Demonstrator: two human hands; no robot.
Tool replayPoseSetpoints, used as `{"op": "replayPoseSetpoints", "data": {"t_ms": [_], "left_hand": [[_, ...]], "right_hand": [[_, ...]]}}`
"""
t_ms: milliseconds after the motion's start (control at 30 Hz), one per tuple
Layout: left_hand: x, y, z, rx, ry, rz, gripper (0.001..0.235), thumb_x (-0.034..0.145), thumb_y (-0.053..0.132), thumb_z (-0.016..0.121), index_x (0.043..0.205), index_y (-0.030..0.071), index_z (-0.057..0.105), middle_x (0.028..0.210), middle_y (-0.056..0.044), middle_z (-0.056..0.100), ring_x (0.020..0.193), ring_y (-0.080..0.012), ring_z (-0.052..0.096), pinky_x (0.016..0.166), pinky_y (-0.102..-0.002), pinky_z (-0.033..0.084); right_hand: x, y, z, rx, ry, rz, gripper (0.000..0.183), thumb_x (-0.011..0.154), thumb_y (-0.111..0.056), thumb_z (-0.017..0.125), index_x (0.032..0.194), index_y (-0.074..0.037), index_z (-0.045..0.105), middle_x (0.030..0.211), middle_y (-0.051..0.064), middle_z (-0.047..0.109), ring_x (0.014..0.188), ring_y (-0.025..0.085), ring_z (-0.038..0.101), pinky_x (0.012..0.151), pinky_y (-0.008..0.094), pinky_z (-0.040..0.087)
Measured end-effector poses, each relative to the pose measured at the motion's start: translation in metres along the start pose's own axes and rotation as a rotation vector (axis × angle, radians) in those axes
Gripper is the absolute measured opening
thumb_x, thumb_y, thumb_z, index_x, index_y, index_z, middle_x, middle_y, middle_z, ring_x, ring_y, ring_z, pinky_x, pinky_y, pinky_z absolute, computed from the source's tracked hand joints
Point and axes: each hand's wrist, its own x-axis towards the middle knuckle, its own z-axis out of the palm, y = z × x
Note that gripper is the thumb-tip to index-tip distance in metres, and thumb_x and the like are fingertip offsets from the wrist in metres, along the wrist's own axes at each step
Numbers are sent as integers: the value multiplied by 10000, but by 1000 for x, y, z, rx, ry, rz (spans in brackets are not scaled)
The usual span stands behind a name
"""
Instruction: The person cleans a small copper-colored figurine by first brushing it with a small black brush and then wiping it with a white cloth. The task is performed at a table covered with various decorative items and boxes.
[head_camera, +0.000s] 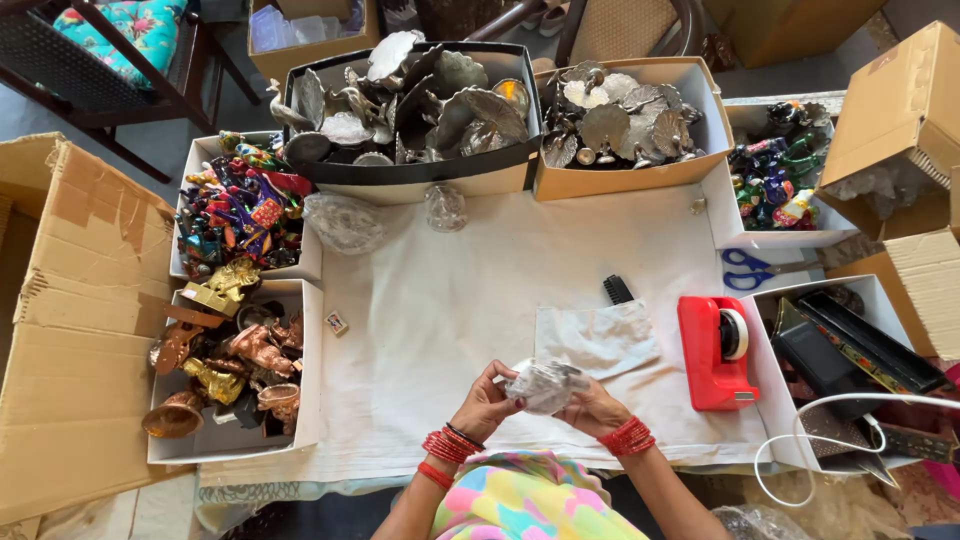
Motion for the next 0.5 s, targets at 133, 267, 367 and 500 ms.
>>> {"op": "replayPoseSetpoints", "data": {"t_ms": [133, 267, 367, 500], "left_hand": [[6, -6, -12, 100, -17, -8, 411, 915, -114, 715, 1185, 101, 493, 1154, -72, 681, 1094, -171, 670, 954, -326, 576], [5, 7, 3, 88, 60, -39, 405, 930, -51, 709, 1242, 107, 503, 1125, -89, 687, 1060, -163, 672, 913, -308, 583], [6, 14, 14, 34, 151, -17, 422, 933, -12, 685, 1287, 113, 492, 1187, -55, 671, 1089, -156, 678, 936, -327, 597], [9, -8, -11, 133, 232, 8, 466, 968, 45, 666, 1400, 136, 518, 1311, -82, 623, 1160, -222, 636, 955, -345, 602]], "right_hand": [[5, 10, -5, 0, 112, -60, 420, 942, -152, 648, 1346, -77, 561, 1311, 73, 670, 1178, 223, 668, 1049, 422, 554], [9, 8, 15, 161, 52, -41, 383, 992, -187, 558, 1347, -48, 584, 1307, 99, 682, 1194, 235, 657, 1073, 416, 511], [21, 11, 14, 165, 2, -53, 356, 1021, -171, 515, 1347, -49, 588, 1306, 90, 686, 1209, 229, 645, 1099, 421, 477], [29, 14, 11, 156, 52, -22, 336, 1020, -198, 502, 1327, -106, 603, 1294, 68, 685, 1182, 221, 655, 1072, 423, 488]]}}
